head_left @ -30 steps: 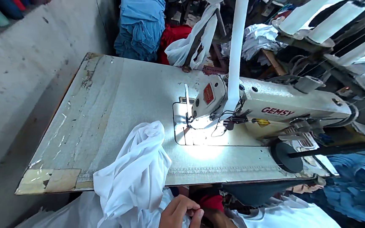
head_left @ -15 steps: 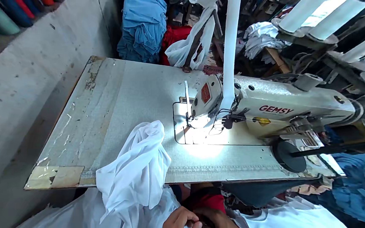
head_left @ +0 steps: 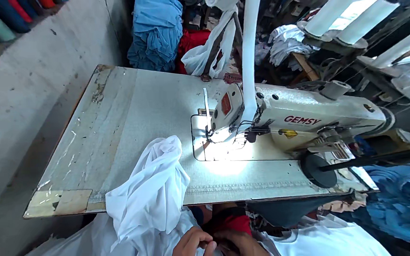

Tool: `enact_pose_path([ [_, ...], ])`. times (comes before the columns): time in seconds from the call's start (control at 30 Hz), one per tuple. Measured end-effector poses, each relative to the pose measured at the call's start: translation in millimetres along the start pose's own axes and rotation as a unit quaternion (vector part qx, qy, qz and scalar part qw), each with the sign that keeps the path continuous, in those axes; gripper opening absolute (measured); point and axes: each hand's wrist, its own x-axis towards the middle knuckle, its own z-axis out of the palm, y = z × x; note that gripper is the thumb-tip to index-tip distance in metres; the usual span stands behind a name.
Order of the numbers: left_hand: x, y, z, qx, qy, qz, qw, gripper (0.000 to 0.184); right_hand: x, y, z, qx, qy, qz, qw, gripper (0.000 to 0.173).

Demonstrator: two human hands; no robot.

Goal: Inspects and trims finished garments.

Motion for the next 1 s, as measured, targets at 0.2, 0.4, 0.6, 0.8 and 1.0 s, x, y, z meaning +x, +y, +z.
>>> enact_pose_path([
  [0.2, -5, 6, 6, -0.004, -0.023, 0.004, 1.0, 0.017, -7, 2, 2, 0.004, 0.007, -0.008, 1.0, 0.033],
  [0.4, -17, 7, 7, 0.01, -0.008, -0.004, 1.0, 0.015, -17, 9, 10, 0.004, 0.029, -0.013, 0.999, 0.033],
  [0.6, -45, -1, -39, 0.065, 0.134, -0.008, 0.989, 0.012, -19, 8, 18, 0.015, 0.049, -0.02, 0.998, 0.035],
  [0.8, -64, -14, -90, 0.099, 0.352, -0.08, 0.927, 0.023, -2, -3, 26, 0.026, 0.065, -0.102, 0.992, 0.031],
  [1.0, -42, -36, -96, 0.104, 0.298, -0.2, 0.928, 0.04, 21, -44, 34, 0.016, 0.064, -0.214, 0.975, 0.029],
])
